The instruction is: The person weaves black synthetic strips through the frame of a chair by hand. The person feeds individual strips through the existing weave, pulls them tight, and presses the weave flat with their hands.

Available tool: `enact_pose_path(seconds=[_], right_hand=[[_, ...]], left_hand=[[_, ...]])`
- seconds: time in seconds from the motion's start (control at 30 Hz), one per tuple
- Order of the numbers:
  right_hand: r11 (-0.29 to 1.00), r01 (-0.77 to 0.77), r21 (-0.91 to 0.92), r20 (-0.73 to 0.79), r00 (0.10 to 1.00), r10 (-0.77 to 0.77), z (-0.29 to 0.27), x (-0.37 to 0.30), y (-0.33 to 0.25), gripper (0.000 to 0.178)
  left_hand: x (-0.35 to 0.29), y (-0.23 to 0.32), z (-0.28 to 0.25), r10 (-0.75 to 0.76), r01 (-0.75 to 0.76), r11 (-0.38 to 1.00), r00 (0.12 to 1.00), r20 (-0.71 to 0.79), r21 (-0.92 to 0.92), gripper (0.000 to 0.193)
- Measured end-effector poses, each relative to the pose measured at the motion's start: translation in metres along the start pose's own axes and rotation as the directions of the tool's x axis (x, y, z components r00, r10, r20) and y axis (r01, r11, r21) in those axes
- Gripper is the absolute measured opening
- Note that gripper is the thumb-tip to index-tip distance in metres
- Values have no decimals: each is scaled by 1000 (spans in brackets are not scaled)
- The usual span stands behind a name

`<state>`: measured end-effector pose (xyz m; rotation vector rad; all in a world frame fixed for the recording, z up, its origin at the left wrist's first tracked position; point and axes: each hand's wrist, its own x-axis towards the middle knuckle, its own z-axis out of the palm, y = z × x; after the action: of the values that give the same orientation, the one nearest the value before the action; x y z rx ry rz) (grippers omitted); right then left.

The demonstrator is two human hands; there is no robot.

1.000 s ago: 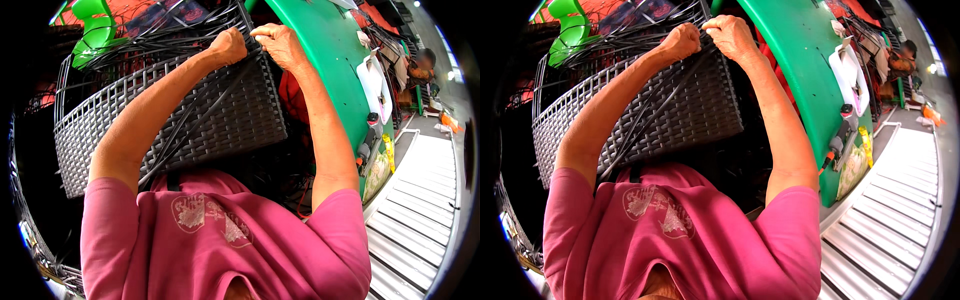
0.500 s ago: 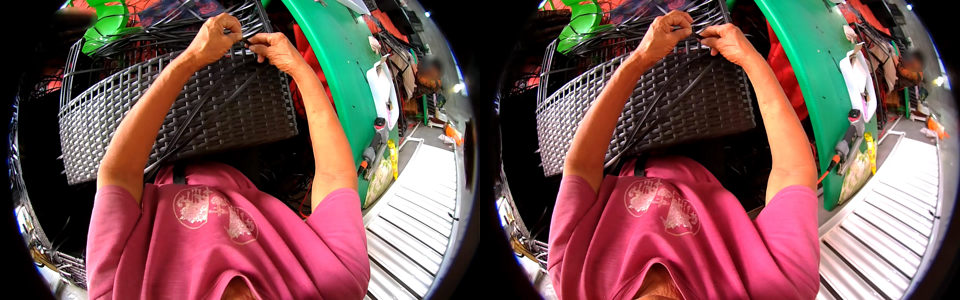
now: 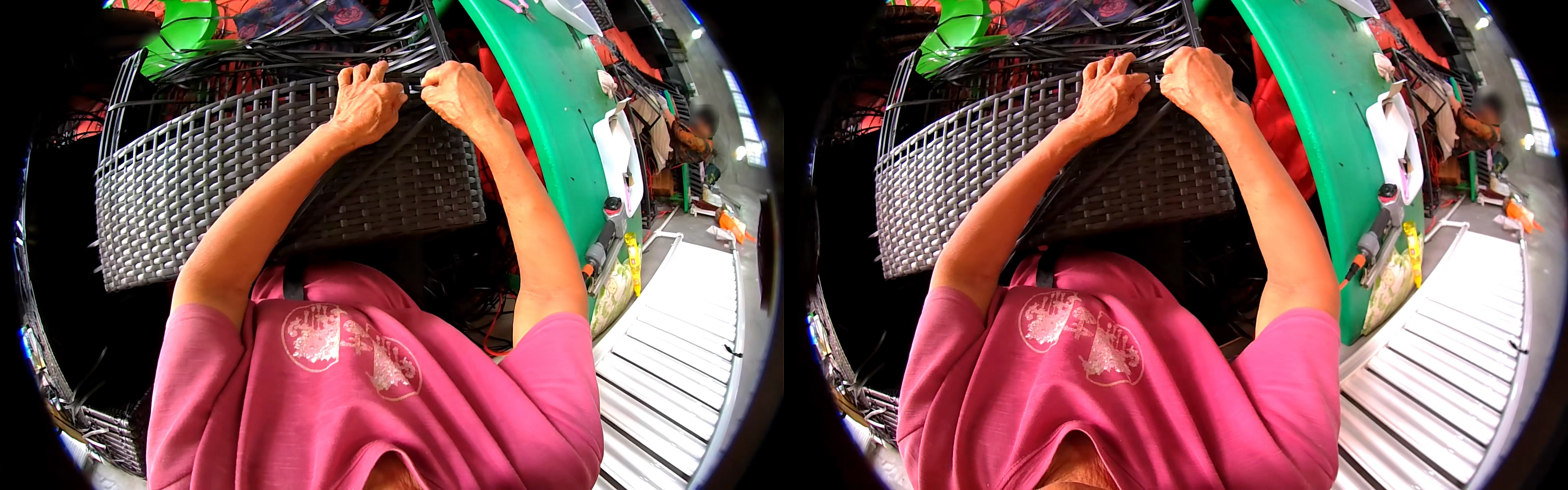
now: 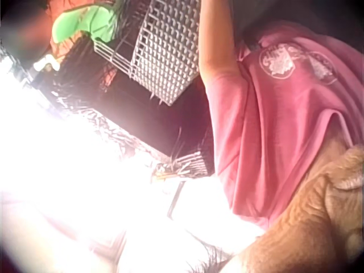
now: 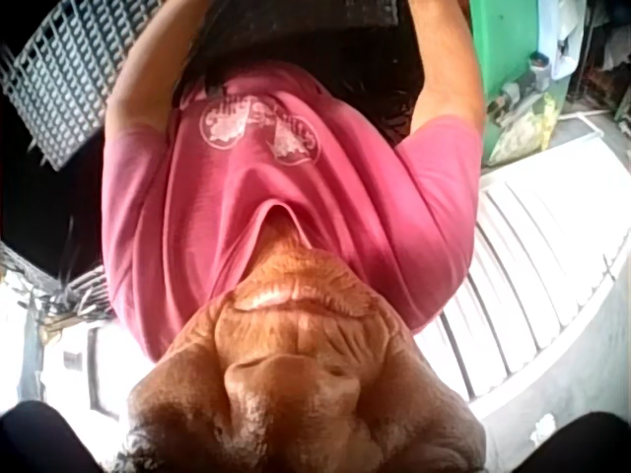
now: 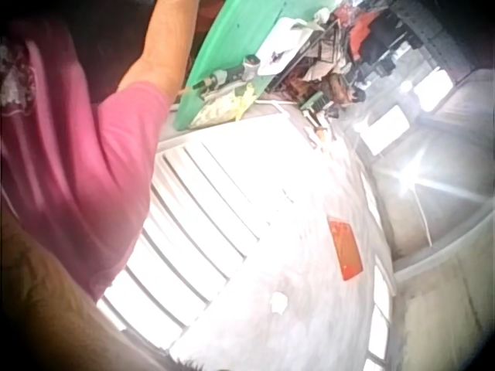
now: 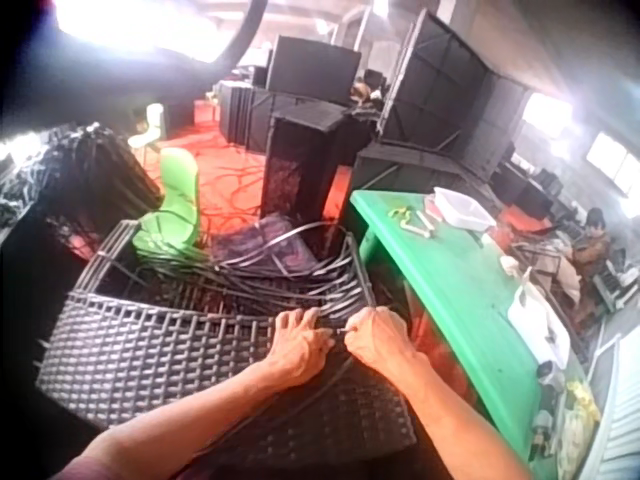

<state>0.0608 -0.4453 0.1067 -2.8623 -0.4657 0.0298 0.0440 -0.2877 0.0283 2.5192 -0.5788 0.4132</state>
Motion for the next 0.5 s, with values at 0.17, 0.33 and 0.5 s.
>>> enact_pose_path(seconds=[0.17,0.33,0.5], right_hand=[[1000,-12,5,116,993,11,12,12,-4,18],[900,-215,380,454,891,21,20,34,17,12],[561,-518,646,546,827,136,20,28,28,13]], left_hand=[[7,7,6,-73,53,989,988,138,140,22],[9,5,12,-139,118,981,981,133,155,24],[23,-3,13,-236,210,966,953,191,148,22]])
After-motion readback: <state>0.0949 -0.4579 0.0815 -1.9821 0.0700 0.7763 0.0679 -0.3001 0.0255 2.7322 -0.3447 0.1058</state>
